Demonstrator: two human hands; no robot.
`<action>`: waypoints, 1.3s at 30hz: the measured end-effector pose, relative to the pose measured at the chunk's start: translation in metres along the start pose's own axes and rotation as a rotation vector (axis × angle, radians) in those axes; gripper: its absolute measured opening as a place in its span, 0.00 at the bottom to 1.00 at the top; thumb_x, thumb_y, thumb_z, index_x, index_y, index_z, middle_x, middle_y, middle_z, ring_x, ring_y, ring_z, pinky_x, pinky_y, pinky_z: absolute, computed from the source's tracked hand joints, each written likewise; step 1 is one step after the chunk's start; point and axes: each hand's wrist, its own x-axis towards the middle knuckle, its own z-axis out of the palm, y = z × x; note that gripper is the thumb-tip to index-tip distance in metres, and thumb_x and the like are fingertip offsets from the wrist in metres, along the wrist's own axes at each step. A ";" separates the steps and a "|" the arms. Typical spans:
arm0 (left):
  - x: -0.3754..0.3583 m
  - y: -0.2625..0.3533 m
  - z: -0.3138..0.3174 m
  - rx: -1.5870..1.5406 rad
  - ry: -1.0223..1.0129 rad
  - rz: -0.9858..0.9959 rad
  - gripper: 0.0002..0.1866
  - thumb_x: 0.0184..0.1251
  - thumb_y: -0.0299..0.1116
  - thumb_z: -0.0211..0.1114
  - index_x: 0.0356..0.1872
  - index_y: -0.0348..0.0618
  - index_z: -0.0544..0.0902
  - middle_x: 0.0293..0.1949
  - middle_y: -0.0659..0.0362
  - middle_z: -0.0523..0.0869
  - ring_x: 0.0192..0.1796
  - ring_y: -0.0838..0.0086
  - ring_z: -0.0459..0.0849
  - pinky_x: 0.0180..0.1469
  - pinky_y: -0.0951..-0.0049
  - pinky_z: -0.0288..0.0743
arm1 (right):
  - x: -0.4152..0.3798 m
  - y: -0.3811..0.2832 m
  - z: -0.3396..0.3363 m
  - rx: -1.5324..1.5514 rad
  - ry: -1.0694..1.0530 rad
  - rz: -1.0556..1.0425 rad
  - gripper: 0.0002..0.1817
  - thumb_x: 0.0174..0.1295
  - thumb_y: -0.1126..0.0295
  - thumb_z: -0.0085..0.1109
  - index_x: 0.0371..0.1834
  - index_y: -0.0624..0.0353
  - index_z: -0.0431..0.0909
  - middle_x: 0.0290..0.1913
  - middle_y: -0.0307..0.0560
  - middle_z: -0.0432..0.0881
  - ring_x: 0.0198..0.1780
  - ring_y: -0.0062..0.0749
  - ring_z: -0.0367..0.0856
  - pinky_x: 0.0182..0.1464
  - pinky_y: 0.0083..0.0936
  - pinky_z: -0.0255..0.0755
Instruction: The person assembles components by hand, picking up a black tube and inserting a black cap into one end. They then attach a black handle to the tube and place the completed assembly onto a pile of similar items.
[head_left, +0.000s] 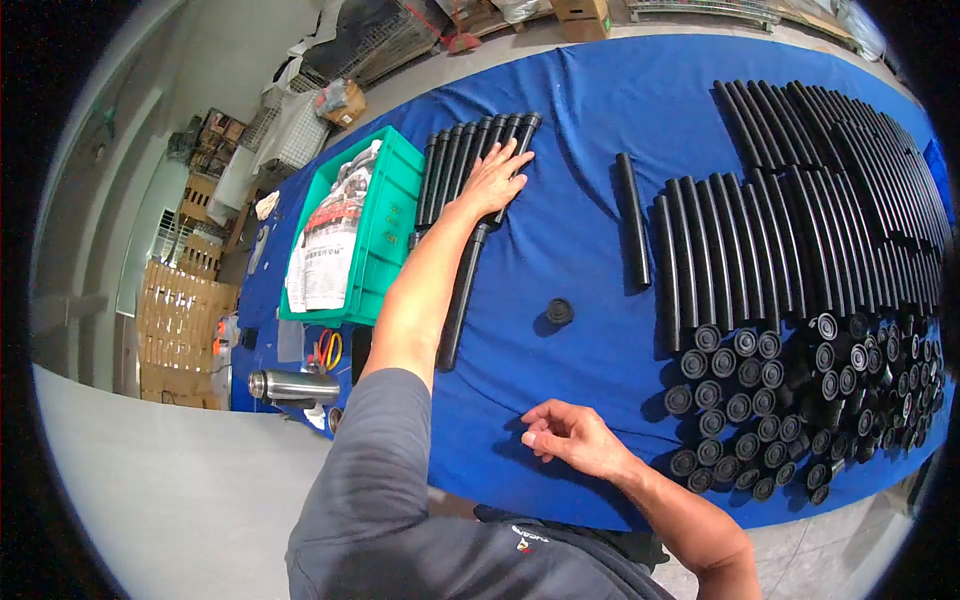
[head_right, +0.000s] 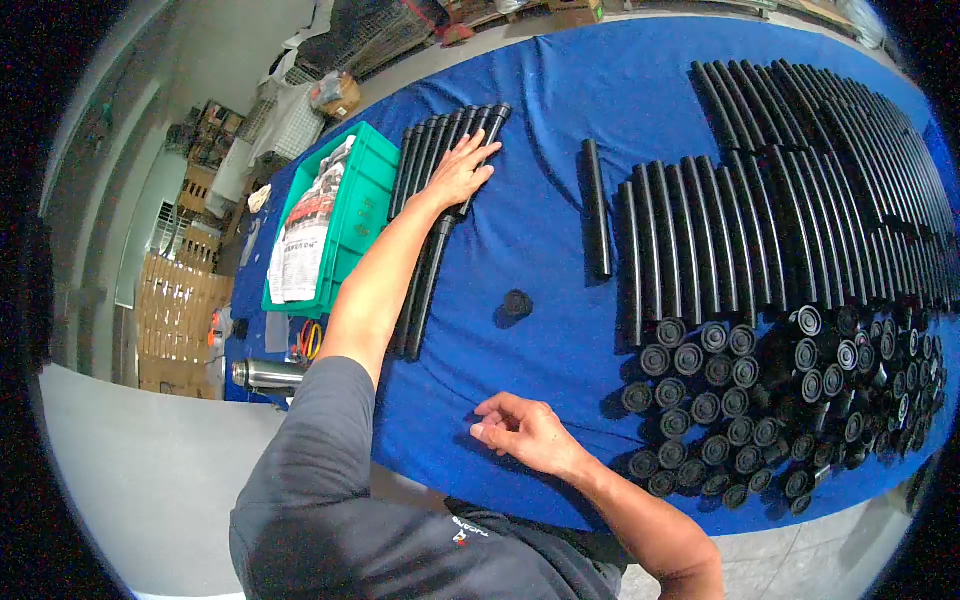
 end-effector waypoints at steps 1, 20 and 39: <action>0.002 -0.003 0.001 -0.005 0.008 0.026 0.28 0.75 0.49 0.59 0.75 0.67 0.71 0.82 0.48 0.57 0.82 0.45 0.53 0.80 0.48 0.52 | 0.000 0.000 0.000 0.001 -0.001 0.002 0.22 0.69 0.61 0.69 0.56 0.68 0.79 0.37 0.41 0.85 0.34 0.20 0.81 0.37 0.23 0.79; -0.018 0.194 -0.017 -0.468 -0.054 0.194 0.21 0.76 0.43 0.57 0.64 0.49 0.80 0.37 0.55 0.87 0.40 0.66 0.86 0.46 0.62 0.79 | 0.002 0.007 -0.001 -0.117 -0.049 -0.126 0.20 0.68 0.59 0.69 0.50 0.67 0.81 0.35 0.43 0.85 0.33 0.24 0.84 0.33 0.25 0.81; -0.095 0.186 -0.095 -0.634 0.178 -0.185 0.15 0.71 0.31 0.58 0.53 0.39 0.86 0.39 0.59 0.89 0.41 0.79 0.83 0.46 0.74 0.76 | -0.003 0.002 0.004 -0.221 -0.053 -0.215 0.17 0.67 0.60 0.67 0.42 0.67 0.81 0.30 0.44 0.84 0.29 0.26 0.84 0.28 0.28 0.80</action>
